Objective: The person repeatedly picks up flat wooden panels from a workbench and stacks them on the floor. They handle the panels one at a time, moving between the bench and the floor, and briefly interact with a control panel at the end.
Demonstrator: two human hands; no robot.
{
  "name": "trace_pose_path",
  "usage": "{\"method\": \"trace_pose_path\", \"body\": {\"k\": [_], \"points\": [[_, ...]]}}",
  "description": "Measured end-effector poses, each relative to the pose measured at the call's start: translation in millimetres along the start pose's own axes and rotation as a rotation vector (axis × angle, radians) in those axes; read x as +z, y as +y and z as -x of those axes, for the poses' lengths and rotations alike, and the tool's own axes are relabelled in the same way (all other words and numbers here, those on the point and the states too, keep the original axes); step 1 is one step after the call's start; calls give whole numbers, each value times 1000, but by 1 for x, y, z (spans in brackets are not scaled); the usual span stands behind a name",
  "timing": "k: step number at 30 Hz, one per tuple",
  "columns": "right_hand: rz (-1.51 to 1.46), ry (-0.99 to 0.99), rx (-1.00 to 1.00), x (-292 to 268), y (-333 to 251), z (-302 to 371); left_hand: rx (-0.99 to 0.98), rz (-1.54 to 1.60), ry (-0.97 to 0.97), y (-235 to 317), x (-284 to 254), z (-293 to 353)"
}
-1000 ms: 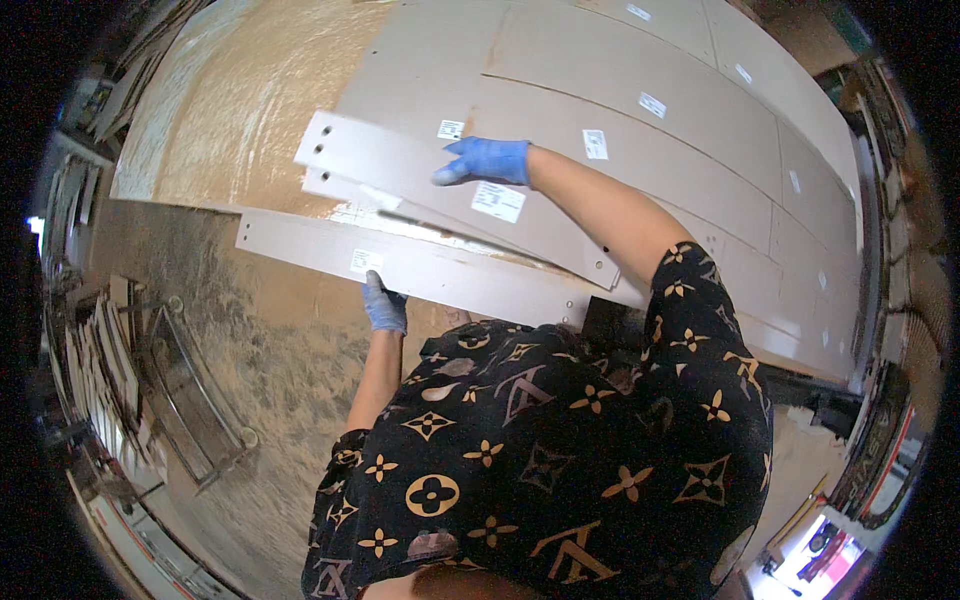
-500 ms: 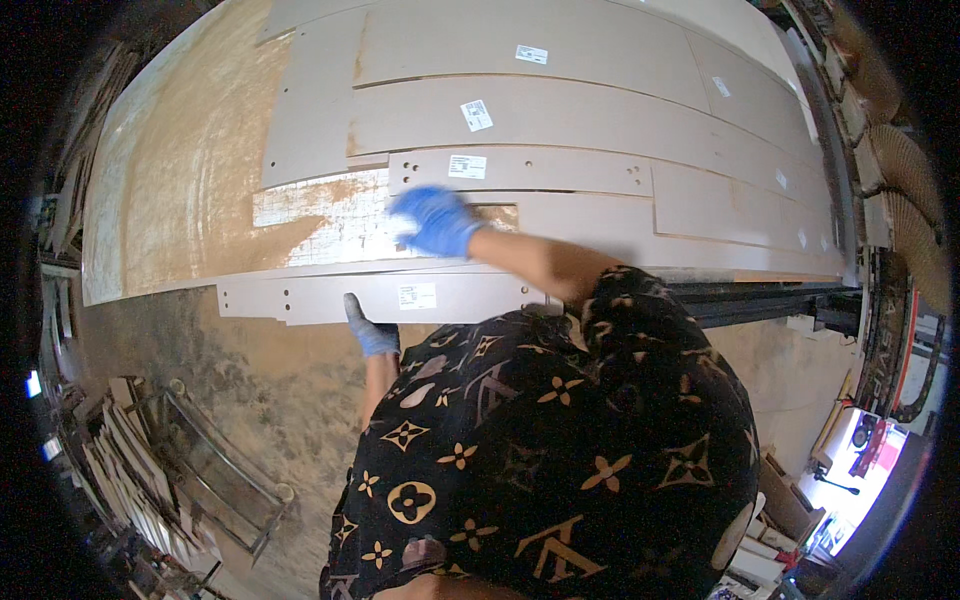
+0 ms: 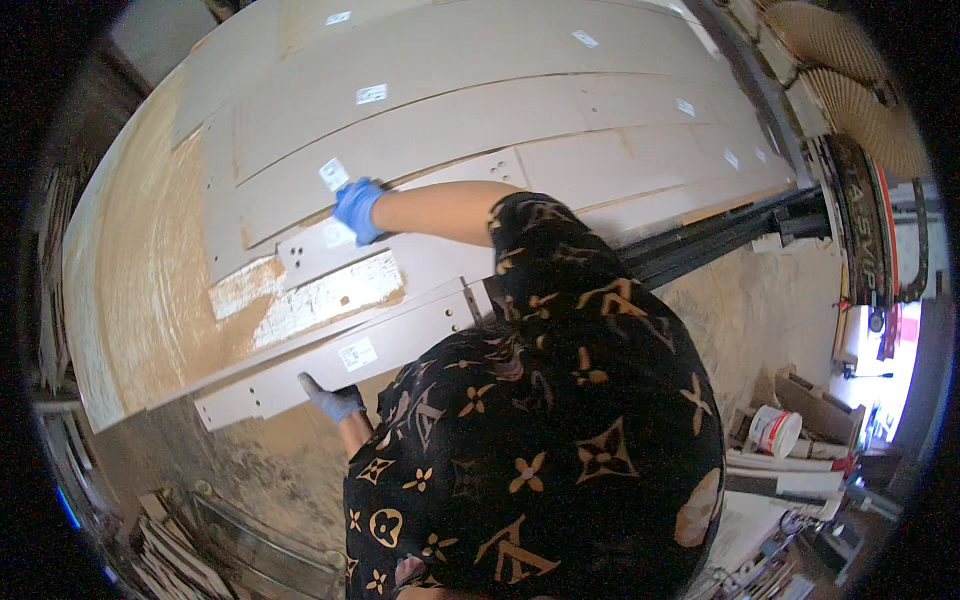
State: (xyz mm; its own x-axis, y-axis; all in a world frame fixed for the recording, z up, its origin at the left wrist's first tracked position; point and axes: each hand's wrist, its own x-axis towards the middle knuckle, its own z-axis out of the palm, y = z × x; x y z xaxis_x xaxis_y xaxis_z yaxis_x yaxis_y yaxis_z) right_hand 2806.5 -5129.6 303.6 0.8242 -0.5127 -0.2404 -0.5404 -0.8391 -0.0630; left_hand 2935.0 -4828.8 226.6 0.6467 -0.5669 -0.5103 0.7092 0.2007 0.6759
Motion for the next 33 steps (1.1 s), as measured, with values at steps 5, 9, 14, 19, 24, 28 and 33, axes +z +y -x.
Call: {"method": "trace_pose_path", "body": {"k": [5,9,14,19,24,28,33], "points": [[-83,-79,36,9,-15,-34,-26,11,5,-7,-14,-6],[-246,-135,64,14,-17,-66,-73,8,40,-7,-15,-4],[-463,-44,-27,-2,-29,-60,-126,125,-18,-5,-11,1],[-488,313,-67,-82,-41,-47,-31,162,35,-14,-5,-9],[-682,163,-175,-119,-90,-32,54,92,19,-14,0,-10],[-791,-6,-271,-81,-152,-15,88,157,-15,-1,4,4],[-477,-181,-255,-8,-202,30,97,246,-175,12,9,14]]}}
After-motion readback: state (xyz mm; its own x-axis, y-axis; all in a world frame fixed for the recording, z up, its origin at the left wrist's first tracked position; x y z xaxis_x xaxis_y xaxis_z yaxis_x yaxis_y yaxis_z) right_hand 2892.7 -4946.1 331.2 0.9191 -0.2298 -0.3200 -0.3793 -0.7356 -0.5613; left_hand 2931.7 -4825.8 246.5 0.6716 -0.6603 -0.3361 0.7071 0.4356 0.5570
